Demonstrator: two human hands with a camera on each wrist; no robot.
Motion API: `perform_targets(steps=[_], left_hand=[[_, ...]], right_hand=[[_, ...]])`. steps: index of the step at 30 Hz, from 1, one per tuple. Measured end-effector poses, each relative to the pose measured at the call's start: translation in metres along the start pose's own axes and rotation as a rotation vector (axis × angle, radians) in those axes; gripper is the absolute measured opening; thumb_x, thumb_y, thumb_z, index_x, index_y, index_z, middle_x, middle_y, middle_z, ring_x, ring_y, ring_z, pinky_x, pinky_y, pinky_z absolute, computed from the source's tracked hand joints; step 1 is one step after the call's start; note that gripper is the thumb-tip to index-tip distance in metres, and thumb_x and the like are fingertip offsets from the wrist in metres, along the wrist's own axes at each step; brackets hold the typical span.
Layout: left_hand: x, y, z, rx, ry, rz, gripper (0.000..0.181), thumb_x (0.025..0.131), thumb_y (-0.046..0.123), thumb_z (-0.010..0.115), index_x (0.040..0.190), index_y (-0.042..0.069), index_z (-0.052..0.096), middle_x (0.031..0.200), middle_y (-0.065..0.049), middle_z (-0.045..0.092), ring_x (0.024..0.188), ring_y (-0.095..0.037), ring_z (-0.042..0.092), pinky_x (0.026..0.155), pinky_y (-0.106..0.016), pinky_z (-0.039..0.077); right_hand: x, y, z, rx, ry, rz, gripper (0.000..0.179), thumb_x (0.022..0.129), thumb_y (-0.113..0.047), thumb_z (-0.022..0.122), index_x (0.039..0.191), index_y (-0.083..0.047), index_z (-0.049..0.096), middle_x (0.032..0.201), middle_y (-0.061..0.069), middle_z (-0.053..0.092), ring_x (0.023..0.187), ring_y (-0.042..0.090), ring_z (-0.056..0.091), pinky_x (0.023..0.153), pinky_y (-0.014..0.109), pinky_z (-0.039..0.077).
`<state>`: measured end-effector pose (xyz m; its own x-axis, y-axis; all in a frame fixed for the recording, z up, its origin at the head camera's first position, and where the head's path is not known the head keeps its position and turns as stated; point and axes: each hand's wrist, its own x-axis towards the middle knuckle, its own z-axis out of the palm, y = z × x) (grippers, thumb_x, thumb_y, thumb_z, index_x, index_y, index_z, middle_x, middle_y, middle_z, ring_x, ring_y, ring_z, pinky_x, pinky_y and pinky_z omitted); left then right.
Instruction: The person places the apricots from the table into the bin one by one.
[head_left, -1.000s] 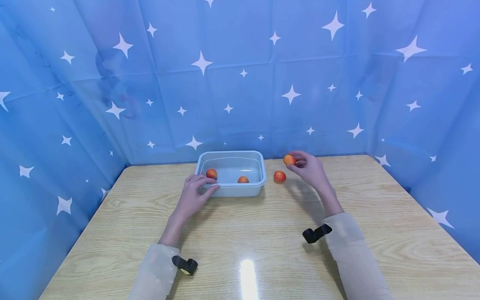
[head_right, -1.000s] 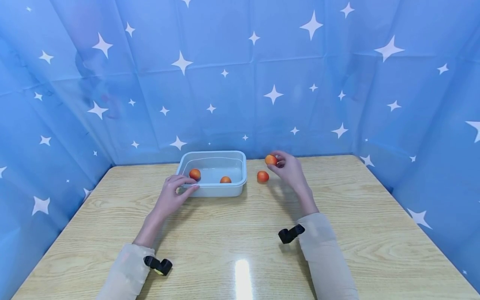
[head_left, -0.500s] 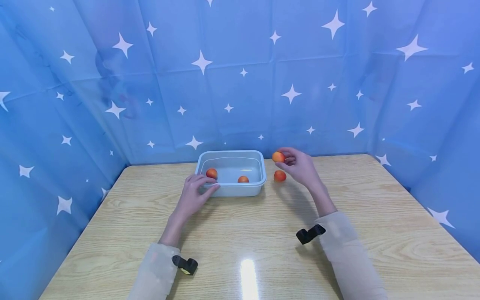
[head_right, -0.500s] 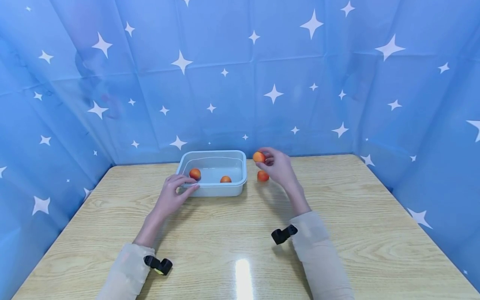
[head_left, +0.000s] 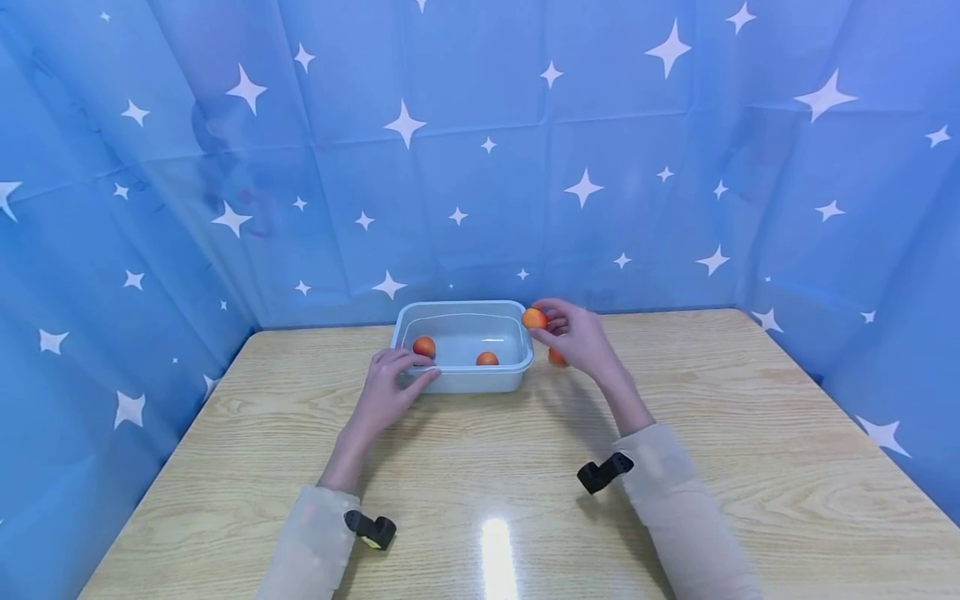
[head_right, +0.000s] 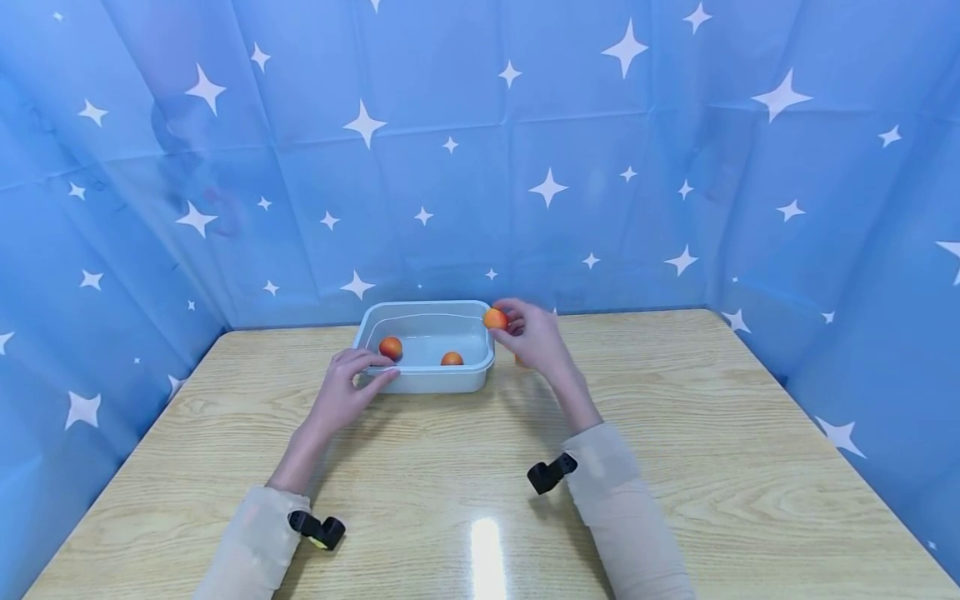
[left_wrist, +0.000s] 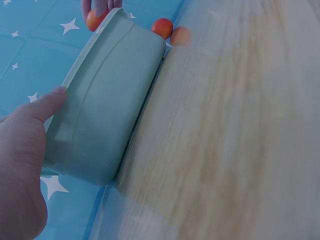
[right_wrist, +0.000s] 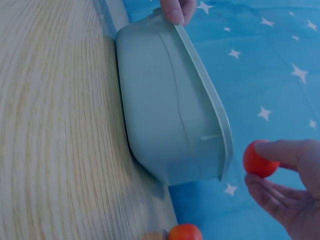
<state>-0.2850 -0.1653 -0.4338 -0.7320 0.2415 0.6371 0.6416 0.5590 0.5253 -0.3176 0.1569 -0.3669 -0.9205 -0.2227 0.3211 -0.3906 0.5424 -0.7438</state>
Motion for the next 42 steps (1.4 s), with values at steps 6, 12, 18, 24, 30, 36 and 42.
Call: perform_targets(steps=[6,12,18,24,30,36,42], left_hand=[[0.0,0.001,0.0,0.001,-0.007,-0.012,0.015,0.088,0.02,0.081,0.099,0.01,0.077,0.095,-0.001,0.071,0.101,-0.025,0.061,0.111,-0.051,0.03],[0.0,0.001,0.0,0.0,-0.006,-0.014,0.015,0.088,0.019,0.081,0.099,0.01,0.077,0.094,-0.001,0.071,0.1,-0.025,0.061,0.111,-0.051,0.03],[0.0,0.001,0.0,0.001,-0.003,-0.006,0.015,0.088,0.019,0.081,0.099,0.011,0.077,0.094,-0.001,0.071,0.1,-0.025,0.061,0.11,-0.052,0.03],[0.001,0.0,0.0,-0.005,0.001,-0.001,0.015,0.087,0.019,0.081,0.098,0.01,0.077,0.093,-0.001,0.071,0.099,-0.024,0.061,0.109,-0.051,0.031],[0.001,0.0,0.0,-0.007,-0.001,-0.002,0.016,0.087,0.019,0.081,0.099,0.009,0.077,0.094,-0.001,0.071,0.099,-0.025,0.062,0.11,-0.052,0.03],[0.001,0.0,-0.001,0.002,-0.005,-0.007,0.016,0.088,0.019,0.081,0.1,0.009,0.077,0.095,-0.001,0.071,0.1,-0.024,0.061,0.109,-0.05,0.031],[0.0,0.0,-0.001,0.007,-0.005,-0.009,0.017,0.088,0.018,0.081,0.1,0.008,0.077,0.095,-0.001,0.071,0.1,-0.024,0.061,0.109,-0.05,0.031]], right_hand=[[0.002,-0.005,0.009,-0.004,-0.031,-0.03,0.041,0.093,-0.012,0.075,0.131,-0.005,0.063,0.112,0.015,0.068,0.095,0.027,0.065,0.085,0.04,0.055],[0.003,-0.011,0.017,-0.022,-0.054,-0.038,0.04,0.092,-0.012,0.075,0.131,-0.006,0.064,0.109,0.014,0.068,0.093,0.026,0.065,0.081,0.038,0.057],[0.005,-0.011,0.024,-0.014,-0.088,-0.058,0.04,0.093,-0.013,0.075,0.131,-0.007,0.064,0.112,0.013,0.068,0.092,0.026,0.065,0.077,0.037,0.058],[0.006,-0.014,0.03,0.015,-0.115,-0.076,0.044,0.093,-0.008,0.073,0.135,-0.004,0.061,0.116,0.018,0.067,0.099,0.028,0.067,0.084,0.039,0.057],[0.005,-0.016,0.032,0.045,-0.127,-0.07,0.047,0.094,-0.003,0.07,0.14,-0.005,0.058,0.117,0.019,0.065,0.106,0.029,0.067,0.091,0.04,0.056],[0.006,-0.014,0.032,0.03,-0.111,-0.085,0.044,0.095,-0.003,0.07,0.138,-0.003,0.059,0.115,0.019,0.066,0.105,0.03,0.067,0.09,0.041,0.056],[0.007,-0.012,0.027,0.019,-0.073,-0.094,0.041,0.094,-0.004,0.07,0.134,-0.003,0.062,0.113,0.018,0.067,0.102,0.029,0.068,0.089,0.041,0.056]])
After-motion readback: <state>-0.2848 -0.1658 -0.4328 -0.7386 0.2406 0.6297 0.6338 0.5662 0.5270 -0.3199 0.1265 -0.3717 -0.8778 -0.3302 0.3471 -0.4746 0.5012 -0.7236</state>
